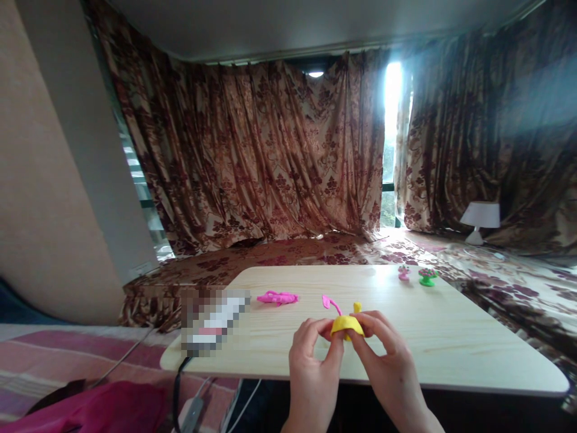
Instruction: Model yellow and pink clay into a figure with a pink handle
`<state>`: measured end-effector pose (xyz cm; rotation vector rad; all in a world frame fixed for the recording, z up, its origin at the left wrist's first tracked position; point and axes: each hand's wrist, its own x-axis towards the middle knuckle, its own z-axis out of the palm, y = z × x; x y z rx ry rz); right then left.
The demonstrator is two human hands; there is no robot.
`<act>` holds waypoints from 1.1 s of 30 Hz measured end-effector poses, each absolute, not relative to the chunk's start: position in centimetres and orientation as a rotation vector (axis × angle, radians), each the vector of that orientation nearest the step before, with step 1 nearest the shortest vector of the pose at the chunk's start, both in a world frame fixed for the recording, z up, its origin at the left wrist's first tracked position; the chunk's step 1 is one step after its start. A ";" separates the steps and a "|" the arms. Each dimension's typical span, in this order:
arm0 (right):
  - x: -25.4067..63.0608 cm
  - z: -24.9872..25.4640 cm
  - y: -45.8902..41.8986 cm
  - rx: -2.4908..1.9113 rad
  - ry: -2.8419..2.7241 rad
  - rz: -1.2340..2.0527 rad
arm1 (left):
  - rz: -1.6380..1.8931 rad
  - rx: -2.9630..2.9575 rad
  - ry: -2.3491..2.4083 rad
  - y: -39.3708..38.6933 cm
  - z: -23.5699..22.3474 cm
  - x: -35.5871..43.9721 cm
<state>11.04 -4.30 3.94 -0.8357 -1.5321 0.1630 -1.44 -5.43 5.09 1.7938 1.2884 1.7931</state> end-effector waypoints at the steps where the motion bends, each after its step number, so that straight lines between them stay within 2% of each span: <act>1: 11.1 3.9 -4.3 -0.830 -1.529 0.141 | 1.809 1.823 1.286 -5.4 4.9 -1.5; 14: 11.9 4.7 -5.3 -0.755 -1.620 -0.013 | 1.950 2.151 1.253 -5.5 4.8 -2.0; 33: 13.0 5.5 -5.5 -0.709 -1.770 -0.097 | 1.902 2.409 1.353 -6.0 5.4 -2.0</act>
